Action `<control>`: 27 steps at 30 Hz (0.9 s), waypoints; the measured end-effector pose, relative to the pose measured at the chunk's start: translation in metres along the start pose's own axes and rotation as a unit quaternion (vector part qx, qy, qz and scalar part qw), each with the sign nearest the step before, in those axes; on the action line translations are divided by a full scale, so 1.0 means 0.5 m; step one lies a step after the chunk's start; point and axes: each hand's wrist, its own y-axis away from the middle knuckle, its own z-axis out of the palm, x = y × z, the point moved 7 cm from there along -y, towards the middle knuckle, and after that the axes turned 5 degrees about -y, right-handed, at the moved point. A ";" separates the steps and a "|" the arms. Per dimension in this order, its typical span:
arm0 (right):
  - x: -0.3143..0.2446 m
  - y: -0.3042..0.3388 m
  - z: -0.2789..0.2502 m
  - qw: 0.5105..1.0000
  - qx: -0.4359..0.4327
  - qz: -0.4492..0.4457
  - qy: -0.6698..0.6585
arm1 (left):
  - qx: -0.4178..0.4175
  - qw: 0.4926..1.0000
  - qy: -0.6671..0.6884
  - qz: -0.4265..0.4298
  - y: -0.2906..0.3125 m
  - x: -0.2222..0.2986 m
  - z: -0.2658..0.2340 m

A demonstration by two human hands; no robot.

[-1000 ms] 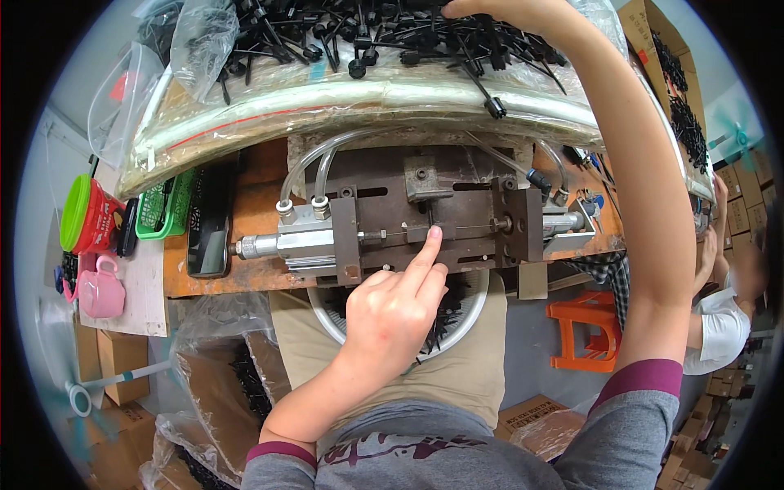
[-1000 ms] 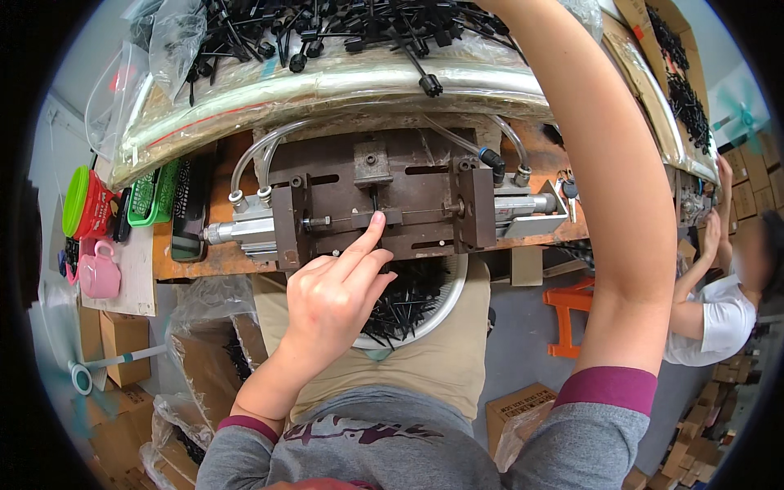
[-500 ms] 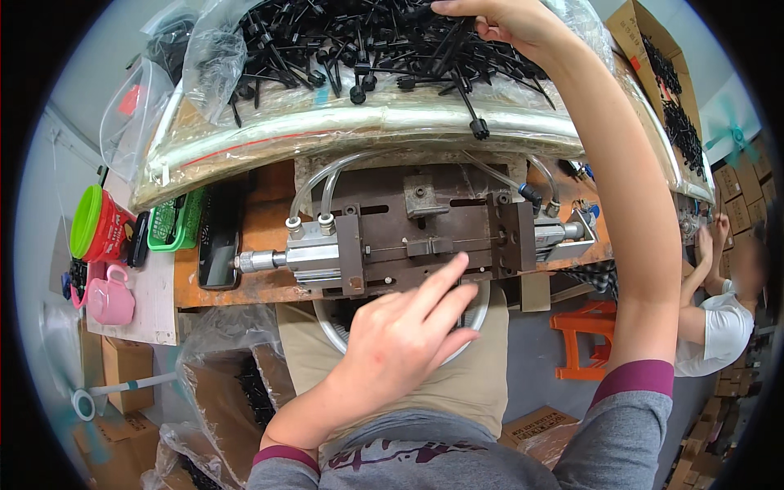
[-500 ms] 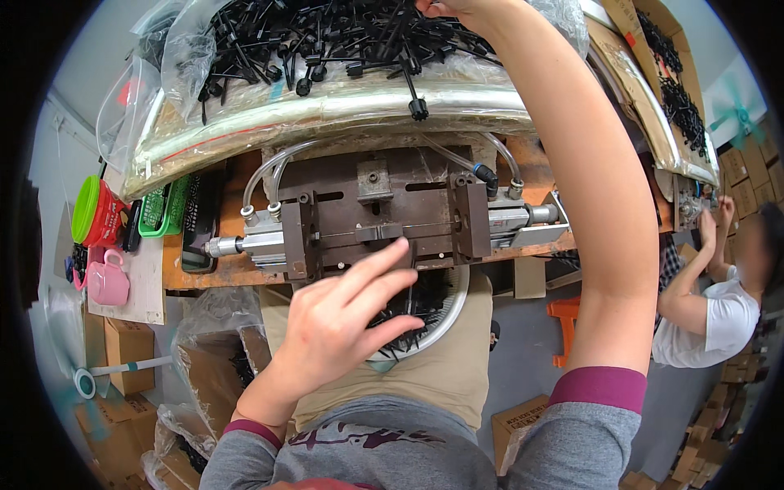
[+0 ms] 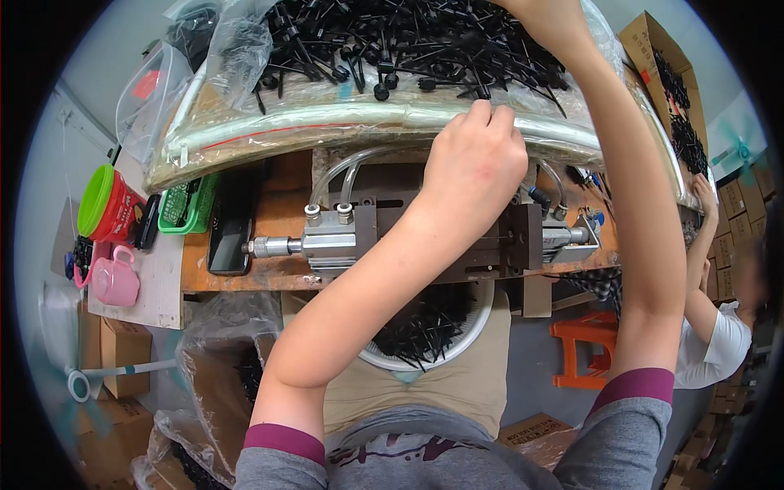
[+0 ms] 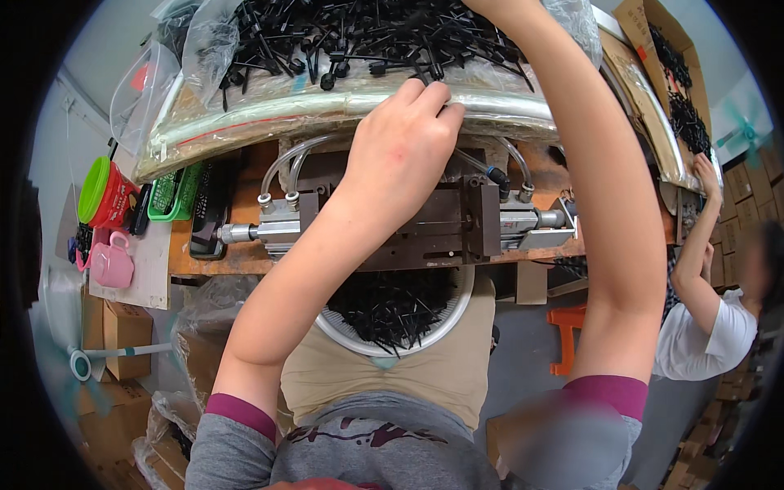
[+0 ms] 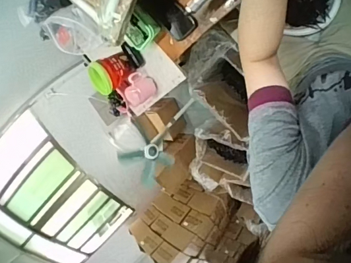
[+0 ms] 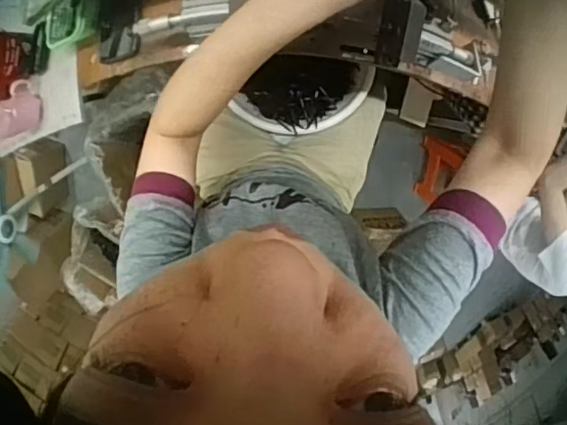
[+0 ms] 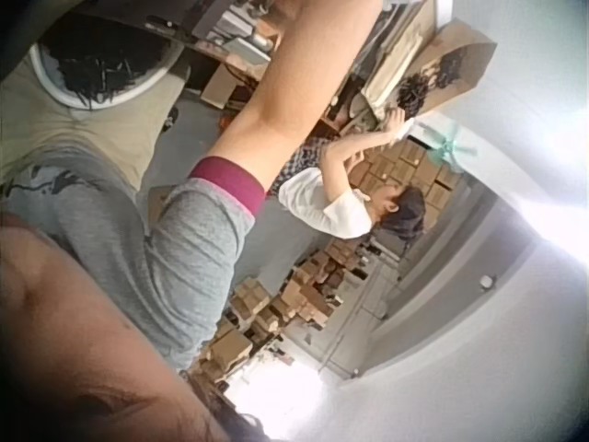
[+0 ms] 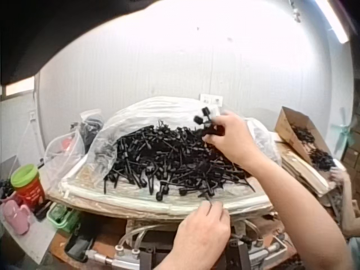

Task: Manually assemble small black electronic components using a pneumatic jig.

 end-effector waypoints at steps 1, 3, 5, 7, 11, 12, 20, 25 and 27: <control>0.010 0.006 0.002 0.997 -0.066 -0.007 0.046 | -0.012 1.000 0.006 0.008 -0.006 0.014 -0.002; 0.013 0.015 0.025 0.973 -0.195 -0.023 0.124 | 0.019 0.998 0.061 0.016 0.003 0.020 -0.025; -0.010 0.046 0.068 0.956 -0.255 -0.059 0.130 | 0.044 0.992 0.115 0.010 0.029 0.016 -0.054; -0.024 0.064 0.109 0.939 -0.331 -0.038 0.083 | 0.063 0.982 0.177 -0.007 0.067 0.022 -0.098; -0.018 0.070 0.114 0.897 -0.437 0.069 0.012 | 0.011 0.963 0.265 -0.058 0.143 0.024 -0.134; -0.015 0.070 0.113 0.884 -0.456 0.097 -0.007 | -0.001 0.961 0.268 -0.066 0.160 0.021 -0.137; -0.014 0.129 0.146 0.911 -0.404 -0.053 0.061 | -0.069 0.957 0.267 -0.088 0.261 0.050 -0.108; -0.019 0.109 0.136 0.921 -0.379 -0.075 0.052 | -0.079 0.974 0.196 -0.083 0.301 0.059 -0.077; -0.021 0.083 0.113 0.939 -0.341 -0.049 0.019 | -0.084 0.977 0.182 -0.078 0.302 0.063 -0.069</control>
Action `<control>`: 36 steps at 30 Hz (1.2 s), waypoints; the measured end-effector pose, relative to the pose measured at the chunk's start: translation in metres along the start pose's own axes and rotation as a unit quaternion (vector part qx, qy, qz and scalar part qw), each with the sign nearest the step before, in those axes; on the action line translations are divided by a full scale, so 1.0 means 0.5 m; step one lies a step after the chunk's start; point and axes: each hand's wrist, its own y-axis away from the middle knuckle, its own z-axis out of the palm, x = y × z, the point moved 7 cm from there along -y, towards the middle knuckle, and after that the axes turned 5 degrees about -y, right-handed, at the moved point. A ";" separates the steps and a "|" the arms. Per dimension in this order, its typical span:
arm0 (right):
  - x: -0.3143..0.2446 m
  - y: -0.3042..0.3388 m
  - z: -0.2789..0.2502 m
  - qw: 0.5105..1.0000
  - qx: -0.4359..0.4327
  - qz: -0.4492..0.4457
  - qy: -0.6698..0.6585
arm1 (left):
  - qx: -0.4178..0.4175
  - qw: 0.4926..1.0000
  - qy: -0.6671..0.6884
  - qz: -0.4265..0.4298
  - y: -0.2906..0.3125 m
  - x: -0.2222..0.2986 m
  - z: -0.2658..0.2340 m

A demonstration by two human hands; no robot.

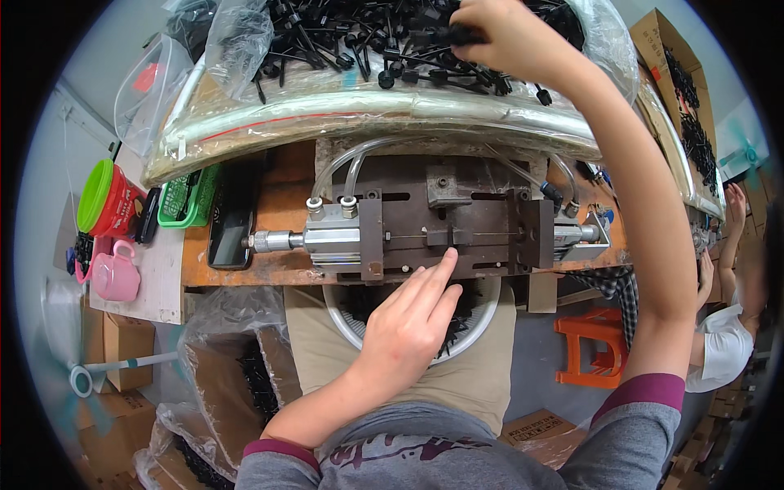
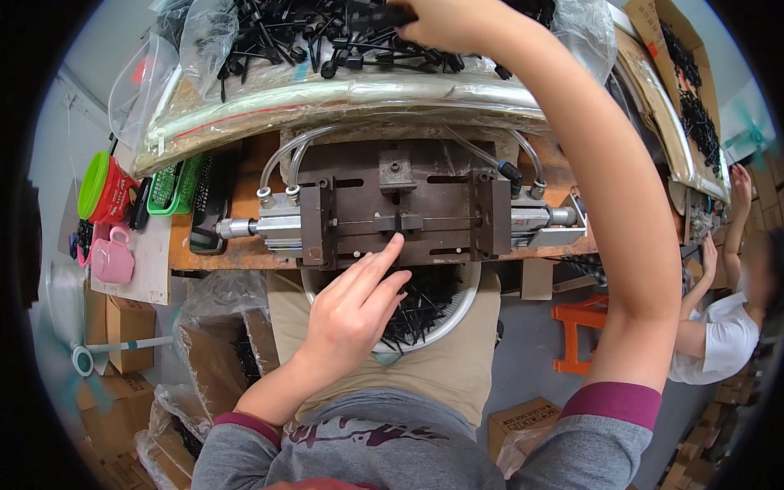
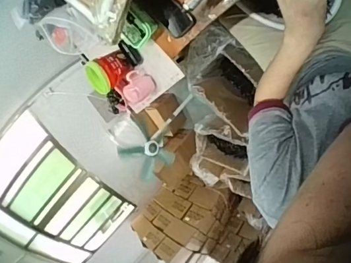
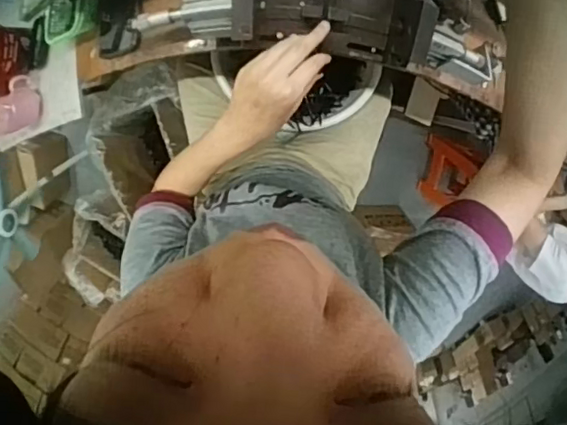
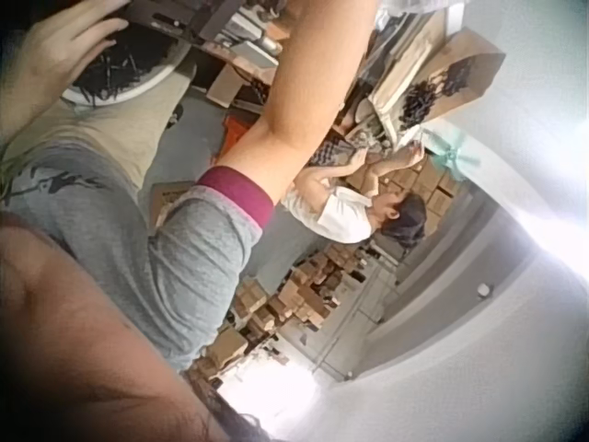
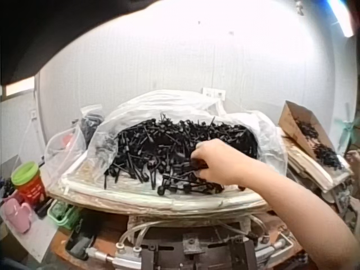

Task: Manually assemble small black electronic components using a pneumatic jig.

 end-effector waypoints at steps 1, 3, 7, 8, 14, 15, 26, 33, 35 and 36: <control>0.010 0.001 -0.018 0.999 0.032 0.037 -0.015 | -0.004 1.000 -0.005 0.005 -0.004 0.000 0.003; 0.022 0.012 -0.055 0.981 0.047 0.157 -0.105 | -0.014 1.000 -0.022 0.007 -0.013 -0.001 0.005; 0.076 0.044 -0.088 0.891 0.156 0.254 -0.343 | -0.032 0.998 -0.049 0.000 -0.036 -0.012 0.005; 0.086 0.058 -0.097 0.866 0.181 0.267 -0.381 | -0.036 0.998 -0.050 0.000 -0.040 -0.013 0.006; 0.099 0.156 -0.086 0.726 0.284 0.195 -0.595 | -0.049 0.997 -0.055 -0.011 -0.036 -0.019 0.013; 0.085 0.182 -0.076 0.723 0.280 0.183 -0.605 | -0.055 0.997 -0.056 -0.010 -0.038 -0.018 0.010; -0.194 0.363 0.139 0.482 0.123 0.278 -0.822 | 0.068 0.927 0.340 -0.141 -0.042 -0.040 -0.068; -0.154 0.402 0.118 0.488 0.234 0.285 -0.791 | 0.028 0.954 0.293 -0.066 -0.028 -0.013 -0.106; -0.128 0.422 0.101 0.543 0.305 0.292 -0.726 | 0.039 0.973 0.216 -0.069 -0.022 -0.014 -0.096; -0.124 0.429 0.090 0.575 0.330 0.306 -0.683 | 0.045 0.981 0.177 -0.070 -0.017 -0.016 -0.087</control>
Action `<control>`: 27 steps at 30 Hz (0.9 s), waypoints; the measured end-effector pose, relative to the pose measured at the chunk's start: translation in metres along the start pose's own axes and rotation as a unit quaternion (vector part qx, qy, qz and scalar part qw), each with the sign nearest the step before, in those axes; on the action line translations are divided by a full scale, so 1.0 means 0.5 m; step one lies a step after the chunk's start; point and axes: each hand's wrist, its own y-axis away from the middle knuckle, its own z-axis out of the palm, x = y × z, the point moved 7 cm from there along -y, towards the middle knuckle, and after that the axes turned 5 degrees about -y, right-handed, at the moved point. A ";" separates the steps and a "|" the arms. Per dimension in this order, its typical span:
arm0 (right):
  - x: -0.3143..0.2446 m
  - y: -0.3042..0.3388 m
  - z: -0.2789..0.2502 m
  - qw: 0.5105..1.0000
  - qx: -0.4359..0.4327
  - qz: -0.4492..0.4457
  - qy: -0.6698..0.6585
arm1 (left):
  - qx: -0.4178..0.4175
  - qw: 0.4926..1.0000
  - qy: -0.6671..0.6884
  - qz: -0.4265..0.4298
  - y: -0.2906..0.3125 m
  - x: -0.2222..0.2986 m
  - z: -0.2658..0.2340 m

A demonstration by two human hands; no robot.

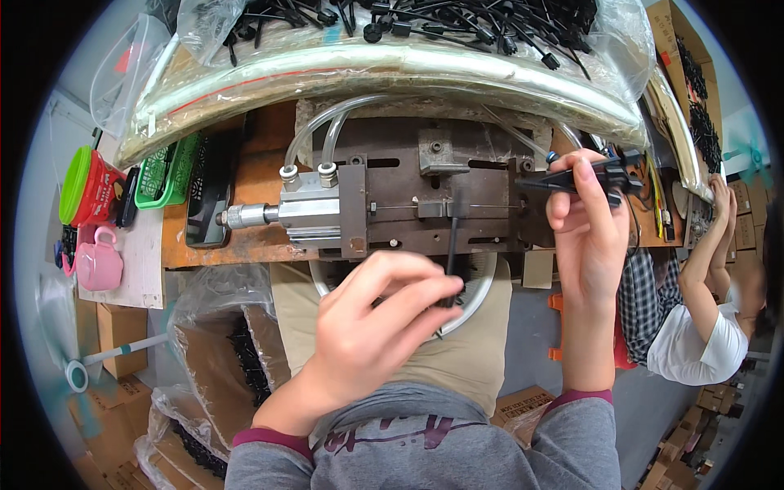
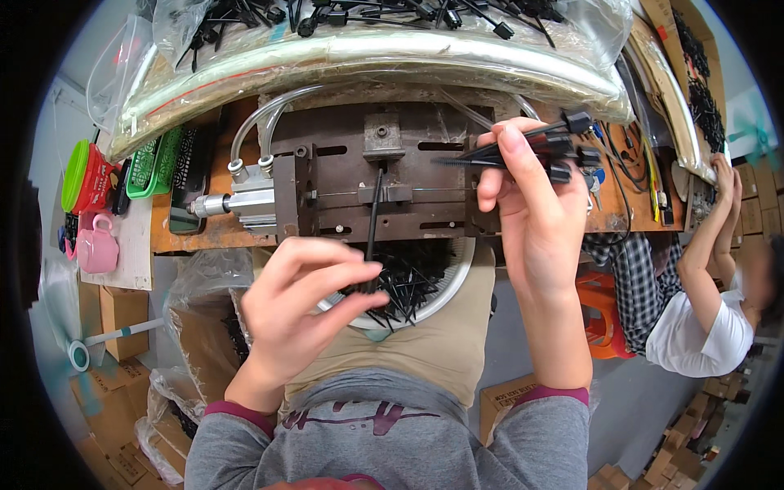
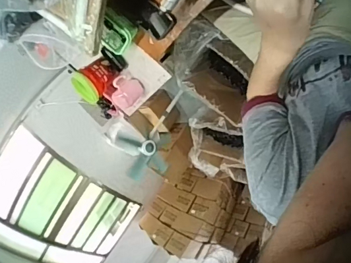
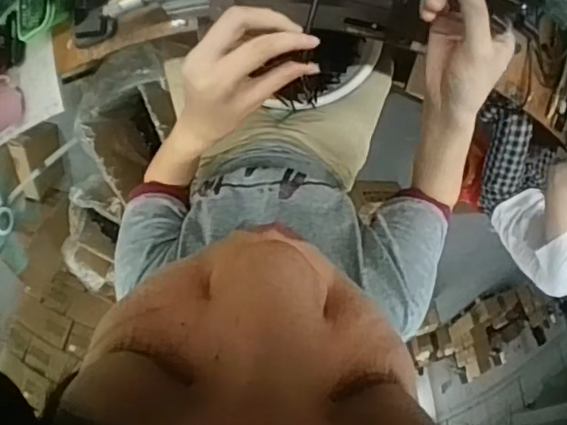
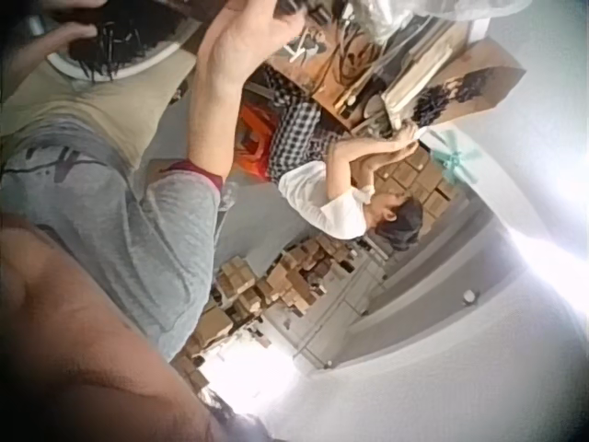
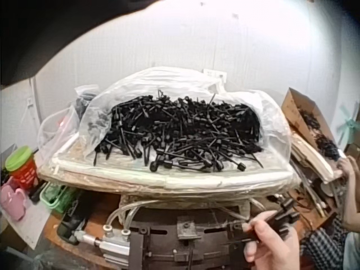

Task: Manually assemble small black electronic components using a pneumatic jig.

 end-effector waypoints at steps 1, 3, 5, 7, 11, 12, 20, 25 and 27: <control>-0.004 0.007 0.001 0.999 0.022 -0.026 0.011 | -0.004 0.999 -0.034 -0.014 0.011 -0.017 0.022; -0.019 0.023 0.023 0.987 -0.004 -0.114 0.116 | -0.017 0.991 -0.132 0.033 0.010 -0.019 0.050; -0.034 0.036 0.046 0.949 -0.044 -0.205 0.233 | -0.018 0.975 -0.209 0.077 0.014 -0.027 0.079; -0.052 0.049 0.065 0.872 -0.057 -0.315 0.370 | -0.028 0.970 -0.231 0.065 0.010 -0.028 0.090; -0.053 0.079 0.083 0.781 -0.094 -0.420 0.453 | -0.027 0.970 -0.232 0.065 -0.011 -0.030 0.090; -0.050 0.086 0.081 0.770 -0.102 -0.431 0.459 | -0.030 0.969 -0.238 0.063 -0.011 -0.031 0.091; -0.008 0.137 0.099 0.683 -0.191 -0.456 0.538 | -0.028 0.999 0.009 -0.030 -0.009 -0.028 0.059; 0.017 0.155 0.109 0.702 -0.200 -0.452 0.513 | -0.028 0.996 0.074 0.031 -0.002 0.007 0.032; 0.019 0.157 0.106 0.697 -0.196 -0.461 0.514 | -0.048 0.995 0.091 0.001 -0.004 0.018 0.029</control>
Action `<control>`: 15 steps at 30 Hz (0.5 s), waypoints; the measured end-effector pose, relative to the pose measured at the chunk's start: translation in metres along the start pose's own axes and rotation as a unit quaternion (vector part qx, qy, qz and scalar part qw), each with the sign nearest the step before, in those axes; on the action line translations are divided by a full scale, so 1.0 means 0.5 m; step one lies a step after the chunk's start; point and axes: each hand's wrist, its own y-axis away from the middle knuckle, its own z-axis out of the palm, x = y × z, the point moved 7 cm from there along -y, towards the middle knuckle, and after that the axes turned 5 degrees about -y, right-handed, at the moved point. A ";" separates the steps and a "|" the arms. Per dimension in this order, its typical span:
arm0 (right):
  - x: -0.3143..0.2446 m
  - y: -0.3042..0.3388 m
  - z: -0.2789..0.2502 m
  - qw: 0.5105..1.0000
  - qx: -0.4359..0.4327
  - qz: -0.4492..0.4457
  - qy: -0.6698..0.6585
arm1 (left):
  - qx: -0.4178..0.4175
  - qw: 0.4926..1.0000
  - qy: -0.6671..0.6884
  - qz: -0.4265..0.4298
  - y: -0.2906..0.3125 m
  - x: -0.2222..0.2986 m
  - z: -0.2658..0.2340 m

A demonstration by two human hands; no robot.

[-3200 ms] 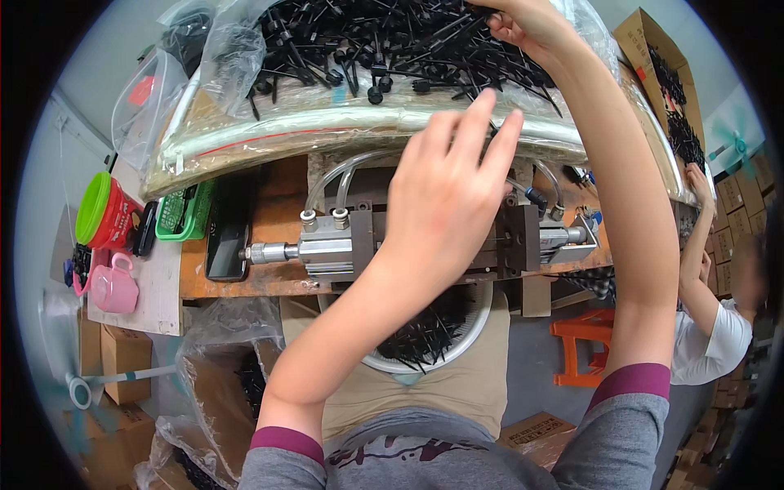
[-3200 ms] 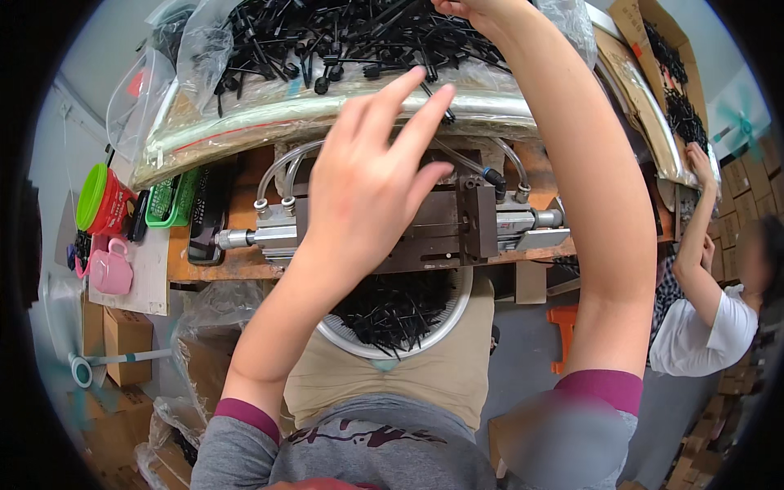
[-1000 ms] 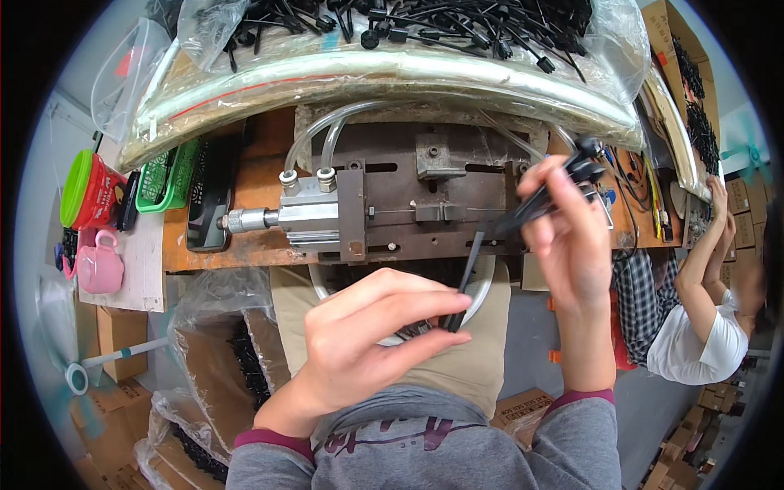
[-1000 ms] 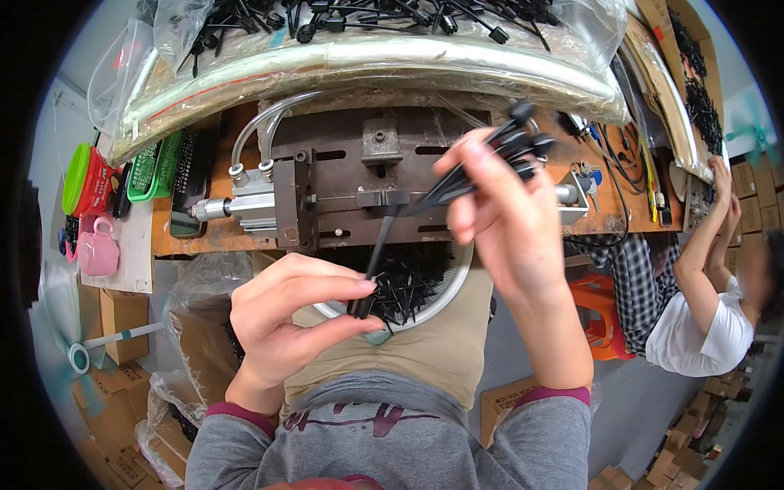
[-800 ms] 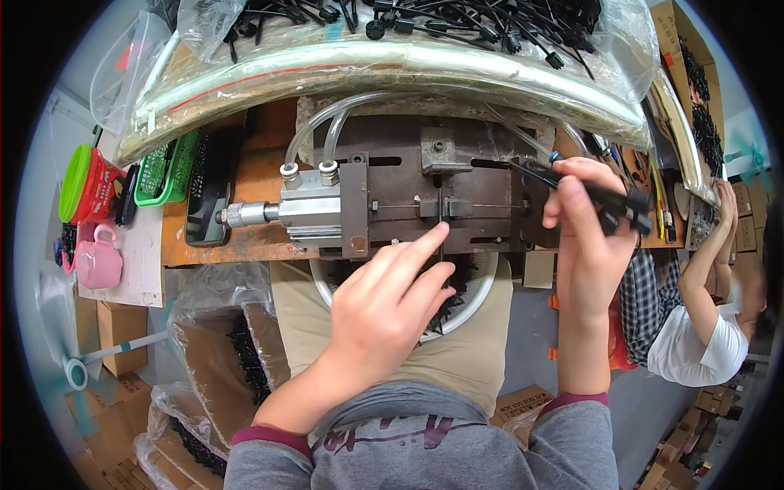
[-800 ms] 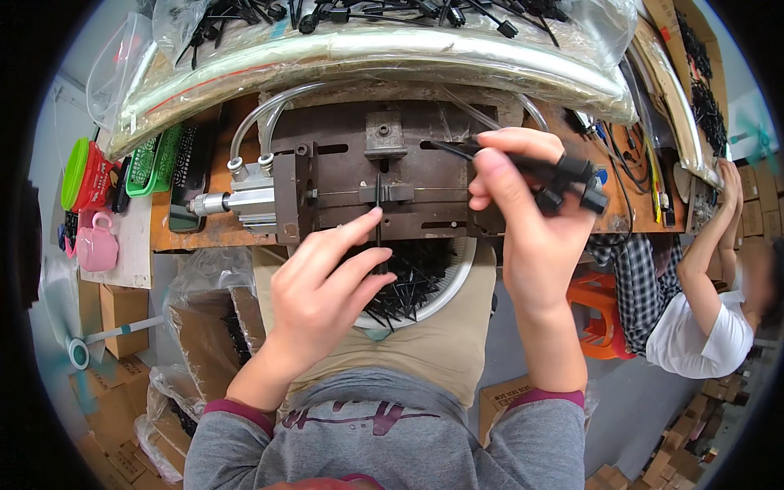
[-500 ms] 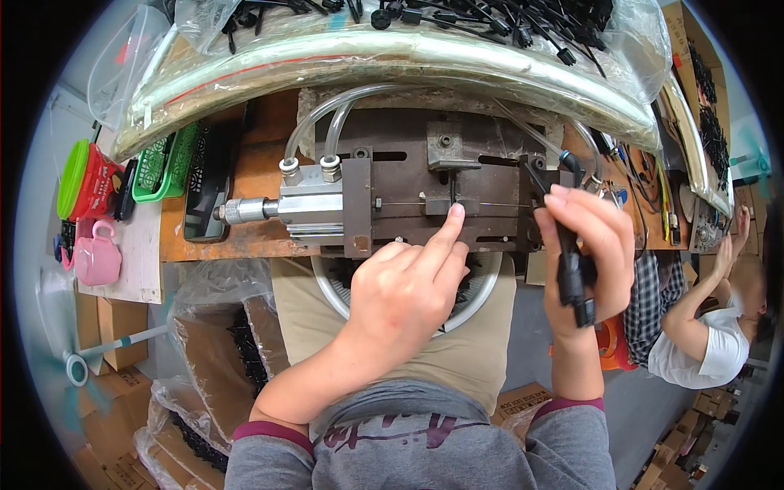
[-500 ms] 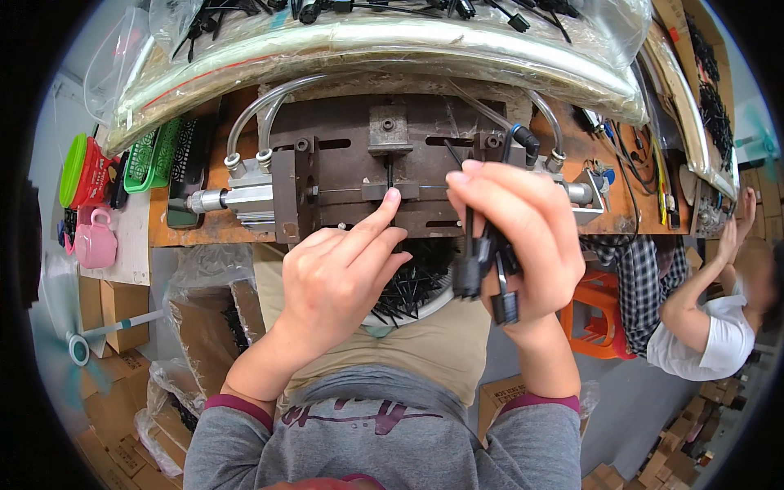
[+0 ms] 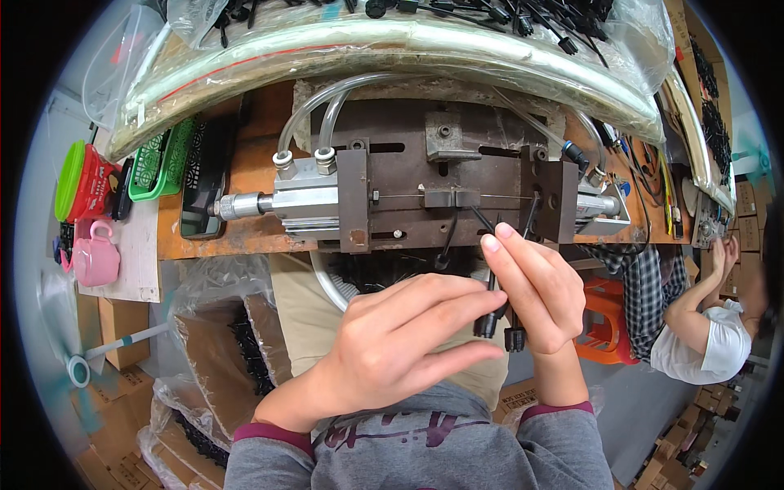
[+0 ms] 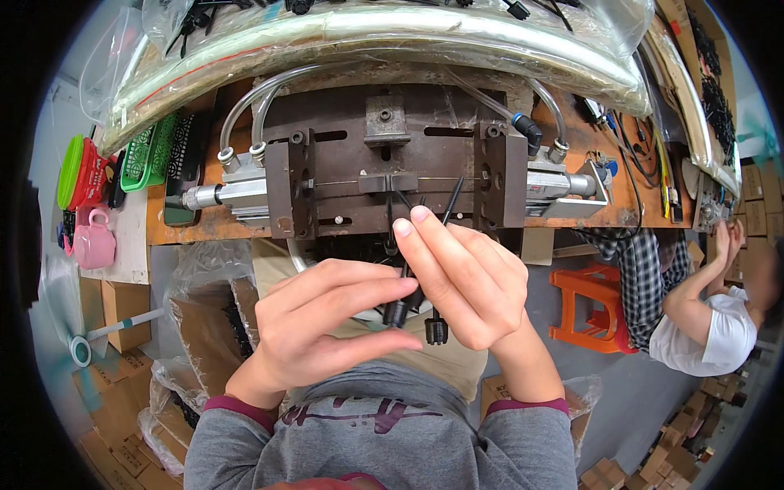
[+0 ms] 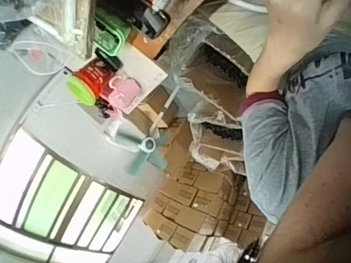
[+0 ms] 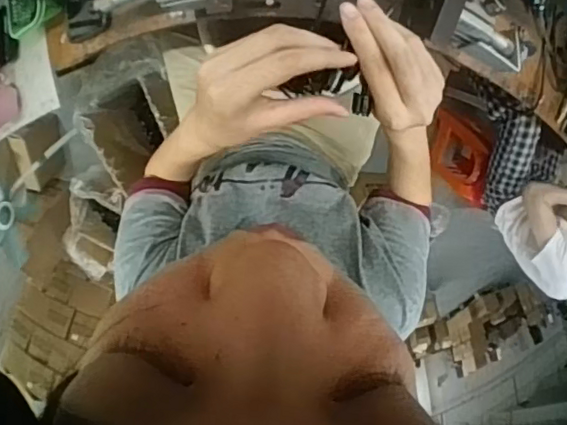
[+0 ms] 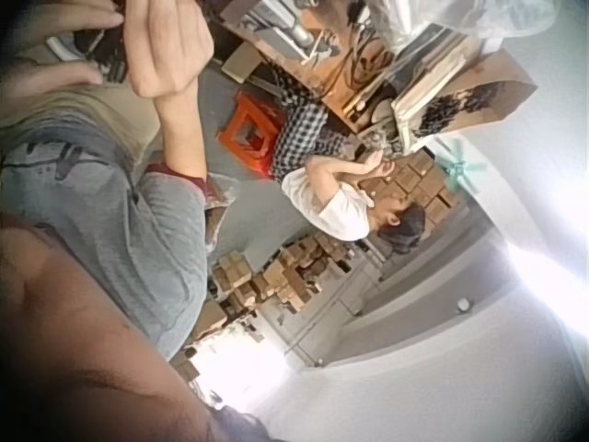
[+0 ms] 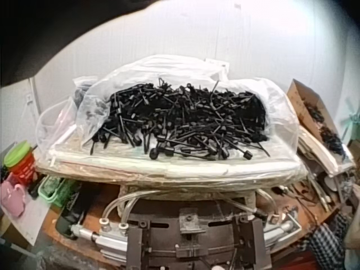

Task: Manually assemble small black electronic components using a pneumatic jig.

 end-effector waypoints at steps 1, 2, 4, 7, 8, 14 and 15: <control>0.000 0.001 -0.001 1.000 0.003 -0.003 0.005 | -0.004 1.000 0.001 0.002 0.002 -0.002 0.002; 0.002 0.002 -0.001 1.000 -0.003 0.002 0.008 | -0.007 1.000 0.002 0.003 0.006 -0.006 0.005; 0.008 0.004 -0.003 1.000 -0.013 0.011 0.015 | 0.000 1.000 -0.025 0.003 0.010 -0.010 0.004; 0.035 0.014 -0.014 0.999 0.025 0.038 0.020 | 0.032 0.991 -0.127 0.004 0.013 -0.015 -0.002; 0.041 0.017 -0.018 0.997 0.044 0.054 0.020 | 0.041 0.984 -0.173 0.011 0.008 -0.021 0.005; 0.051 0.036 -0.019 0.987 0.113 0.082 -0.074 | 0.017 0.939 -0.337 0.063 0.009 -0.053 0.059; 0.054 0.038 -0.020 0.985 0.118 0.086 -0.090 | 0.011 0.938 -0.341 0.059 0.003 -0.054 0.060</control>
